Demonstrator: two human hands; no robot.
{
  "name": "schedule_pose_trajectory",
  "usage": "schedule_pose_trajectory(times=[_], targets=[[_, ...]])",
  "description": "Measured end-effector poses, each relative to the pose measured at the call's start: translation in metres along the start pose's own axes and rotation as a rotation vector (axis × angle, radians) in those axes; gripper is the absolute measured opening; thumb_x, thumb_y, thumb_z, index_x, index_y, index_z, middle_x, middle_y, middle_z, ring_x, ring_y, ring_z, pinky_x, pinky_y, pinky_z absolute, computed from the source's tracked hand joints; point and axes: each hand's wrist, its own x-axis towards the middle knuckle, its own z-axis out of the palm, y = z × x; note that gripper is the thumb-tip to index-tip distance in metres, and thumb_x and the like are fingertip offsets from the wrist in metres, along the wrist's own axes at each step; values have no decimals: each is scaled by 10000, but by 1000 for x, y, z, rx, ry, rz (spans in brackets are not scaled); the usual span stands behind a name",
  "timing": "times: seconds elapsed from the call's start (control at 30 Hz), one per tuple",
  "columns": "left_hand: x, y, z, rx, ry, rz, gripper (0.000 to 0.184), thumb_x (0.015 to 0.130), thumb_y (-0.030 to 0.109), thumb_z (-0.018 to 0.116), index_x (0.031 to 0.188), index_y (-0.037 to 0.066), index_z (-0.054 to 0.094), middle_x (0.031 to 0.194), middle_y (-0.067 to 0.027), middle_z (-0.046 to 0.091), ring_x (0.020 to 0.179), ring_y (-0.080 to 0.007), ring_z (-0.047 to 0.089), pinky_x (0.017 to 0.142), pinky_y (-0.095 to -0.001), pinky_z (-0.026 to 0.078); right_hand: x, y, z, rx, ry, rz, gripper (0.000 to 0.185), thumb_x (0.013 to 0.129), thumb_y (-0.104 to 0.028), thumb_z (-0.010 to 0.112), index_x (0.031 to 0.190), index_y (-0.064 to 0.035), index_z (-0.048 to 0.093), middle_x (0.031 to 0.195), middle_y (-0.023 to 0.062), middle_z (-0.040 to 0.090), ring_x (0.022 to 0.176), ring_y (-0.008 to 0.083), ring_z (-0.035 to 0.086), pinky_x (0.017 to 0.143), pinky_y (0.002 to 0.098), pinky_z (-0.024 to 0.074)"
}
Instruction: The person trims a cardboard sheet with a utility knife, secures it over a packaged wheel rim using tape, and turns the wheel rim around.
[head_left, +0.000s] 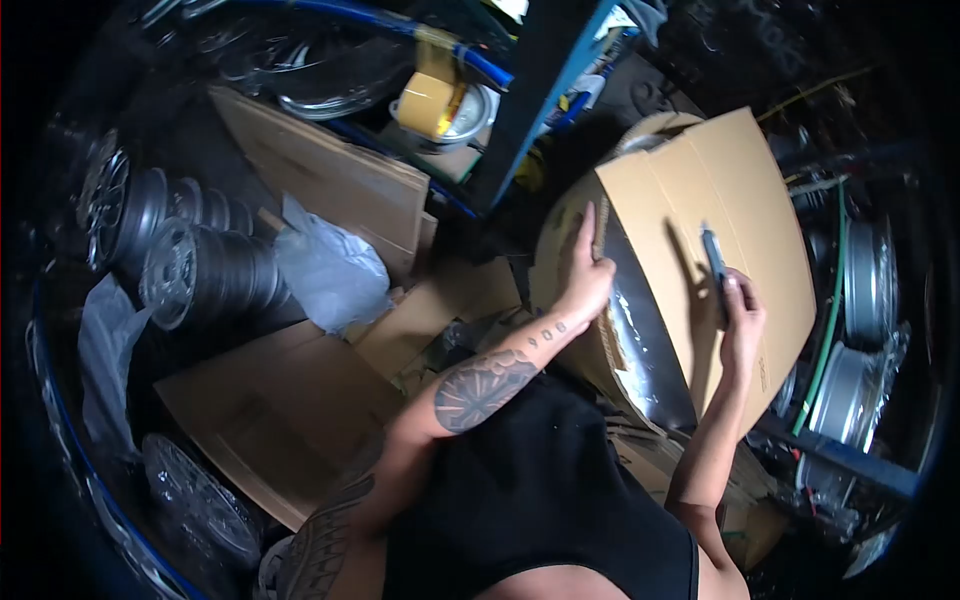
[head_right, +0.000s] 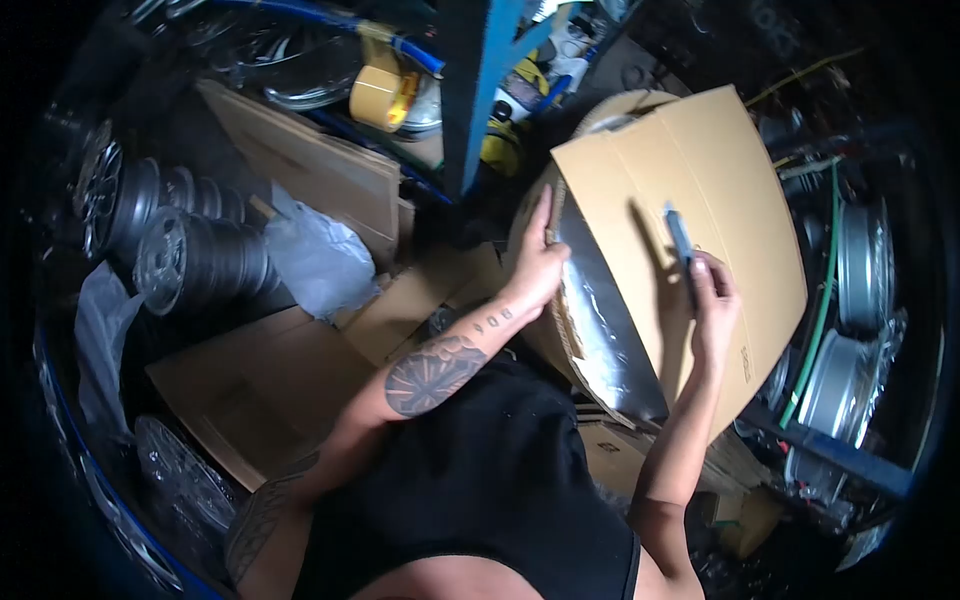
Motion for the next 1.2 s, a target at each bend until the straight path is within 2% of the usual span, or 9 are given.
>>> schedule_pose_trajectory(times=[0.13,0.27,0.37,0.43,0.57,0.73,0.83,1.03,1.2], targets=[[-3,-1,0,78,20,25,918,857,-130,487,1678,148,185,1694,-186,249,1534,-268,300,1217,-323,281,26,-4,7,-858,263,-225,267,947,-146,732,1179,-15,728,1134,151,724,1013,293,704,951,395,536],[0,-10,-2,-90,17,68,873,917,130,673,1664,162,223,1690,-257,203,1575,-396,181,1265,-477,215,10,-81,94,-686,137,-851,345,866,-57,731,1210,-46,714,1194,188,709,1076,355,691,995,424,522],[-5,-23,-15,-226,52,87,788,976,243,663,1641,114,260,1667,-214,239,1539,-362,227,1247,-456,241,-42,-155,218,-68,-520,-400,507,947,-262,691,1410,-71,614,1229,216,706,1114,371,696,988,446,520],[-13,-27,-30,-209,81,103,724,1002,256,630,1622,103,289,1641,-190,279,1503,-331,280,1224,-444,282,-40,-165,294,-134,-588,-407,844,951,-437,691,1577,-2,329,1273,345,646,1193,476,648,1034,488,489],[-37,-39,-77,-83,166,217,607,1053,280,565,1584,83,349,1587,-142,358,1433,-269,385,1178,-420,365,-20,-163,389,190,-270,-335,794,948,-425,719,1501,42,392,1198,332,679,1118,459,681,971,487,515],[-39,-9,-141,-602,325,-167,543,1040,359,538,1525,139,431,1436,-80,518,1265,-220,531,1074,-450,426,-1,-166,385,672,-572,-42,587,939,-248,768,1402,6,510,941,80,703,869,147,685,777,290,544],[-34,42,-173,-417,632,164,554,1033,410,518,1519,154,446,1357,-64,603,1243,-215,554,1035,-409,433,-19,-220,326,804,-736,48,432,952,-203,713,1310,-18,557,1010,101,686,882,206,687,765,369,582],[-40,225,-153,-445,246,377,695,1073,583,344,1474,36,498,1396,-110,603,1213,-245,610,1039,-395,482,-40,-288,232,387,-1141,-280,311,914,-253,738,1141,-44,696,941,30,710,878,124,663,768,297,526],[-43,222,-173,-81,-276,534,1021,971,832,276,1340,-68,586,1280,-185,651,1225,-254,618,1073,-407,479,-67,-256,187,-241,-875,-753,368,887,-255,702,1141,11,685,859,197,695,765,250,685,726,387,541]])
